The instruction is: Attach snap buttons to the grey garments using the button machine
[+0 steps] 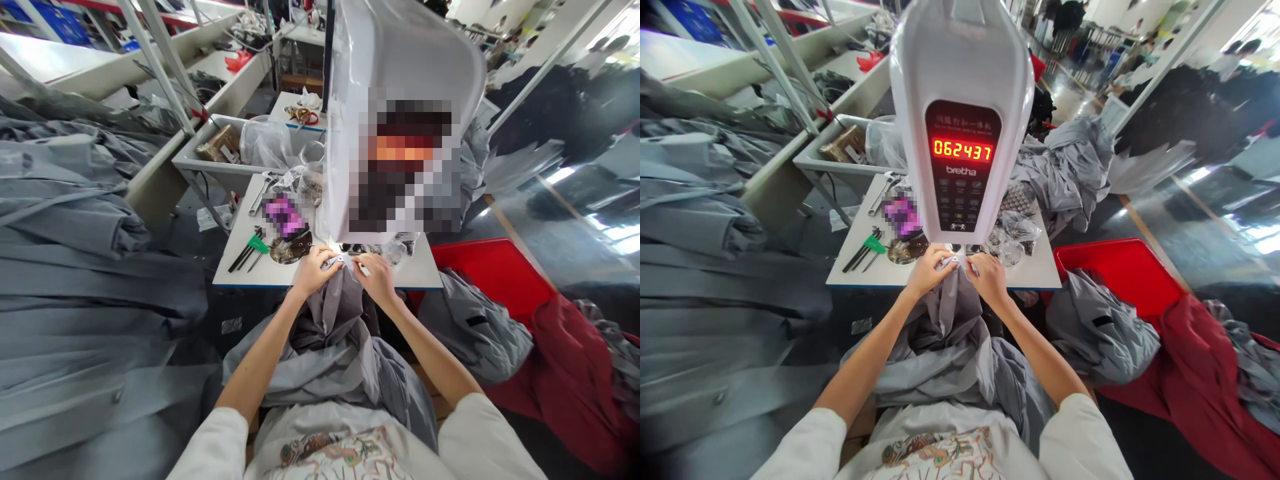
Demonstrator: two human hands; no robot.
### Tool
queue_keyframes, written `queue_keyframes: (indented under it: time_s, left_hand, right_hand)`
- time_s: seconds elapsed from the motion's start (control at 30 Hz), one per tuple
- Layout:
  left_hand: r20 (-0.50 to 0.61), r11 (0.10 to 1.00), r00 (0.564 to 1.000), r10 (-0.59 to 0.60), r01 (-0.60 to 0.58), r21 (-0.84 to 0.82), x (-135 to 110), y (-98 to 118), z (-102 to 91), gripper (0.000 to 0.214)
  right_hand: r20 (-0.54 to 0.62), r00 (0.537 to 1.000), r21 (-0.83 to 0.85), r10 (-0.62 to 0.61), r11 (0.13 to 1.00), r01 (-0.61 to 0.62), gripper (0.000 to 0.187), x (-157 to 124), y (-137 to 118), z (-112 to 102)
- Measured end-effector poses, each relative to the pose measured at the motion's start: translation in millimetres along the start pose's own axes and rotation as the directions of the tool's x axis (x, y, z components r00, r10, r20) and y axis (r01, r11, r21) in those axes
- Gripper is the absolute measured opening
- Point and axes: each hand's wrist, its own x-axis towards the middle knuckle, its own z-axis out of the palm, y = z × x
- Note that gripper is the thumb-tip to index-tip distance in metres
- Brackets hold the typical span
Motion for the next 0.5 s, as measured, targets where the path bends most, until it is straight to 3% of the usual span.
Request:
queue_keyframes:
  time_s: [0.2,0.5]
  left_hand:
    - [0.001,1.0,1.0,0.012,-0.012,0.0,-1,-2,0.5,0.02]
    - [-0.01,1.0,1.0,0.014,-0.014,0.002,0,-1,1.0,0.018]
  right_hand:
    - [0.043,0.997,-0.157,-0.061,0.985,0.067,0.013,11,-2,22]
    - [0.161,0.987,-0.151,-0.025,0.987,0.05,0.024,8,-4,19]
